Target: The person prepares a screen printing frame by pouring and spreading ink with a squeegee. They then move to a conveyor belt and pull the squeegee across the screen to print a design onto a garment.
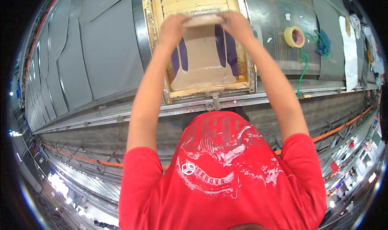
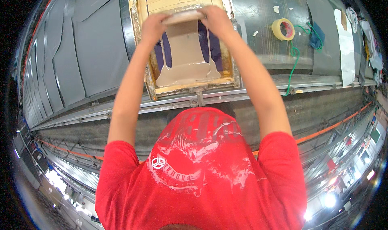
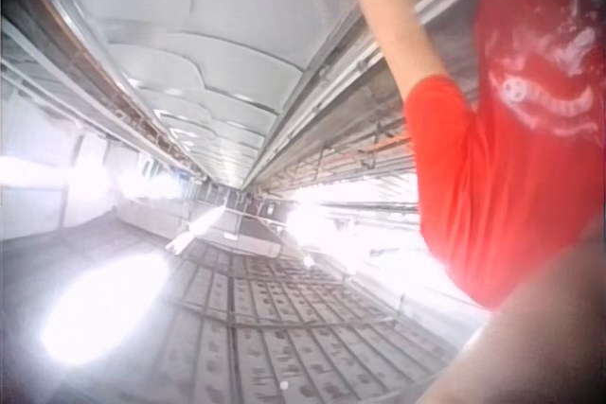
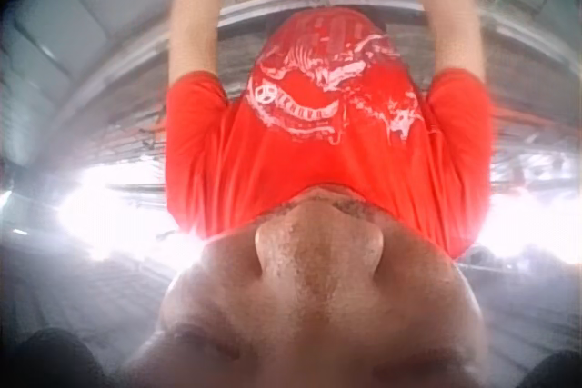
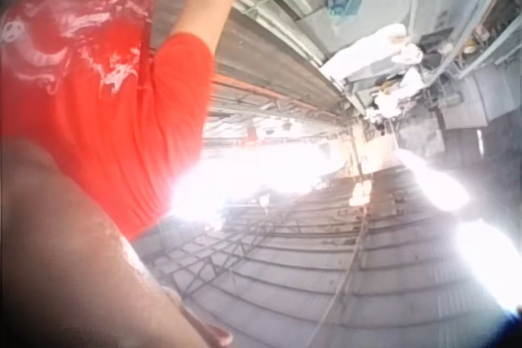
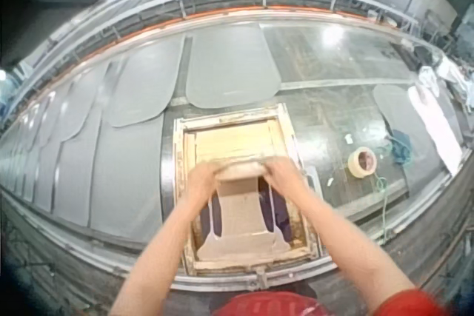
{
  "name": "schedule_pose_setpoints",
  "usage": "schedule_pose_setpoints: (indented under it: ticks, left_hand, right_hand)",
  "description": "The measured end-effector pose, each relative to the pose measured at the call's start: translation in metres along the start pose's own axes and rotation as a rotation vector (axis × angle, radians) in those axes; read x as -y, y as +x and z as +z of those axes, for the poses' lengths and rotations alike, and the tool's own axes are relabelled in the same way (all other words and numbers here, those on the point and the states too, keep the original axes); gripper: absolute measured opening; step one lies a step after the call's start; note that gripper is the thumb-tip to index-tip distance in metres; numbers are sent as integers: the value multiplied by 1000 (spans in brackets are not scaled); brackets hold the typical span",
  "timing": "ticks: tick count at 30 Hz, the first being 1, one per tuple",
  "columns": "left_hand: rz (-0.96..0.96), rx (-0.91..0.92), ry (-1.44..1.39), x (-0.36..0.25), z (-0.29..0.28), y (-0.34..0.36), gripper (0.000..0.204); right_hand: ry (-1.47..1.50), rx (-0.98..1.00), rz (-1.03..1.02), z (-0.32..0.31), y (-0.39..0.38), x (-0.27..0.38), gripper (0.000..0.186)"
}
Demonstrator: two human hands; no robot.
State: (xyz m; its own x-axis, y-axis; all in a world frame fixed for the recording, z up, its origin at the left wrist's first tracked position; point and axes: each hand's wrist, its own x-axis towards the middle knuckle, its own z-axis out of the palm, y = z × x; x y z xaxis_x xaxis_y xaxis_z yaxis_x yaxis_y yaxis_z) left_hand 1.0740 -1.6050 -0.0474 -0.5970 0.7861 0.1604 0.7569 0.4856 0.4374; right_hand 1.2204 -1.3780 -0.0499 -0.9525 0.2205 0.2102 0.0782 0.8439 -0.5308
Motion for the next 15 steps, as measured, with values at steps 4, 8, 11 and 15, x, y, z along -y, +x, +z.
schedule_pose_setpoints:
  ticks: [4,8,11,15]
  left_hand:
    - [38,-48,-32,-36,18,-100,43]
    - [-5,45,-112,-77,10,-179,47]
    - [43,2,-80,-91,-3,-192,36]
    - [-140,153,-243,-57,-14,-137,39]
  right_hand:
    - [94,11,51,6,-109,42,43]
    - [145,107,97,-1,-190,79,47]
    - [226,163,123,-17,-194,92,46]
    - [391,-97,374,-42,-157,25,50]
